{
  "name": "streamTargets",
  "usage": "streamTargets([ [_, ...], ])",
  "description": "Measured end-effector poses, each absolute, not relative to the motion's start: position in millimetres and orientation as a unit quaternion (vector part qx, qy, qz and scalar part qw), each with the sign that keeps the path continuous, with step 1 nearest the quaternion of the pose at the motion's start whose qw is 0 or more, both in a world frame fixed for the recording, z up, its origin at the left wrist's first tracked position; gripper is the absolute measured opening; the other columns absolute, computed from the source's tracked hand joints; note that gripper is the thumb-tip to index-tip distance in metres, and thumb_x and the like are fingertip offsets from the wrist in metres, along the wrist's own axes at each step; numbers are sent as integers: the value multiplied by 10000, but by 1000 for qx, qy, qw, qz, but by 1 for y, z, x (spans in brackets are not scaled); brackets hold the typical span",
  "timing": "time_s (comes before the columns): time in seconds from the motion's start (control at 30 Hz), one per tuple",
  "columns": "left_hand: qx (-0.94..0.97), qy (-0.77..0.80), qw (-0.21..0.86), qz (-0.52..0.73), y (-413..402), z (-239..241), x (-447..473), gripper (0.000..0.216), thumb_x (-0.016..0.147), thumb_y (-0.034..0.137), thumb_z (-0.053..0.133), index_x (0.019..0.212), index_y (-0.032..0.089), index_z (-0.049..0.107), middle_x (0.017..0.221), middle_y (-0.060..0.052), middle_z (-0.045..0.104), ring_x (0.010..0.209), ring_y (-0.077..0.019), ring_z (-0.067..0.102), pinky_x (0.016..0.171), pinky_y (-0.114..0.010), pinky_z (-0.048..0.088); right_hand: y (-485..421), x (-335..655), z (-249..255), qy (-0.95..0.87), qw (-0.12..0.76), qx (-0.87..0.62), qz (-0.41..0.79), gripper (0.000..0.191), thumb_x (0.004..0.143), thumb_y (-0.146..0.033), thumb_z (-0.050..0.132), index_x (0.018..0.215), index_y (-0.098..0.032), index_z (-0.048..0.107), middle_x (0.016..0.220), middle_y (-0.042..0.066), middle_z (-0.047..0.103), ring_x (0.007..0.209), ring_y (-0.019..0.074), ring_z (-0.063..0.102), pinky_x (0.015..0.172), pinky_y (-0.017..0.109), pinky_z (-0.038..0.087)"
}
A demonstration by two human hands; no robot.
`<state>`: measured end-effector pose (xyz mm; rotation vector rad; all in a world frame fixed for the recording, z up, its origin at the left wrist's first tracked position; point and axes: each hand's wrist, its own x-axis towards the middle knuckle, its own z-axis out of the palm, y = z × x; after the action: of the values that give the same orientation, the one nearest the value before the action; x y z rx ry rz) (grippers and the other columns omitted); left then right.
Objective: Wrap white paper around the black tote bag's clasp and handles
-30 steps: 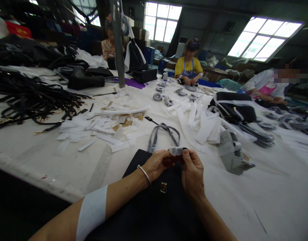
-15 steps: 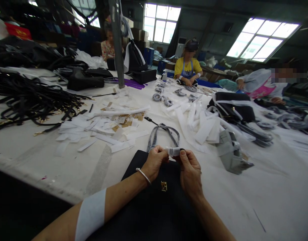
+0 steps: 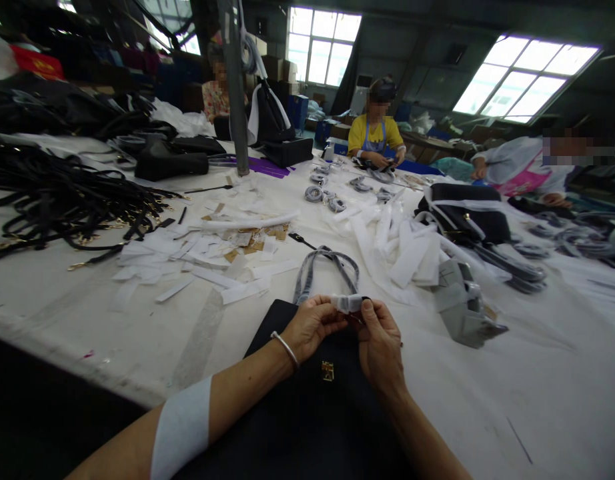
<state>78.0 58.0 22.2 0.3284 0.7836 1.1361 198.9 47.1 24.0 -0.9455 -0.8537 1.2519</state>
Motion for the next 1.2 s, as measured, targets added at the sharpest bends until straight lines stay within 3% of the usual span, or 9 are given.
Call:
streamTargets([
  [0.2,156,308,788,511,54,23,70,159,729,82,690,867,96,612,835,-88,691,787,-165,676,801,-301,559,50,199,33,-329,657,-392,554,231,754,-396,746,783,-202,624,750,-24,642,708,140,613,687,300,526],
  [0.5,177,338,778,499,50,23,77,96,819,155,673,809,70,628,767,-97,682,708,-145,664,728,-277,564,47,199,29,-322,667,-401,540,250,760,-401,738,806,-198,600,754,-21,636,699,149,622,645,304,532],
  [0.7,186,303,791,497,48,12,84,237,741,251,763,842,75,642,850,-115,690,799,-166,673,827,-294,535,46,197,23,-329,667,-424,517,249,766,-400,734,830,-202,596,748,-29,621,665,129,598,634,279,512],
  [0.83,239,355,764,482,47,-6,90,362,682,359,798,822,97,592,797,-76,653,703,-154,657,762,-326,539,44,198,21,-336,650,-420,537,259,776,-431,714,811,-213,579,732,-22,632,664,160,619,644,329,524],
  [1.03,282,393,729,484,49,-14,89,396,698,412,756,828,139,500,781,-27,610,677,-154,655,719,-352,554,40,203,33,-499,592,-461,434,236,820,-411,675,908,-192,670,941,60,695,886,203,631,841,376,497],
  [1.2,370,440,674,463,51,4,74,303,735,367,703,789,156,493,738,-21,607,603,-129,612,545,-245,505,50,205,39,-344,648,-414,539,261,772,-432,718,812,-209,589,826,-2,671,797,202,668,726,391,551],
])
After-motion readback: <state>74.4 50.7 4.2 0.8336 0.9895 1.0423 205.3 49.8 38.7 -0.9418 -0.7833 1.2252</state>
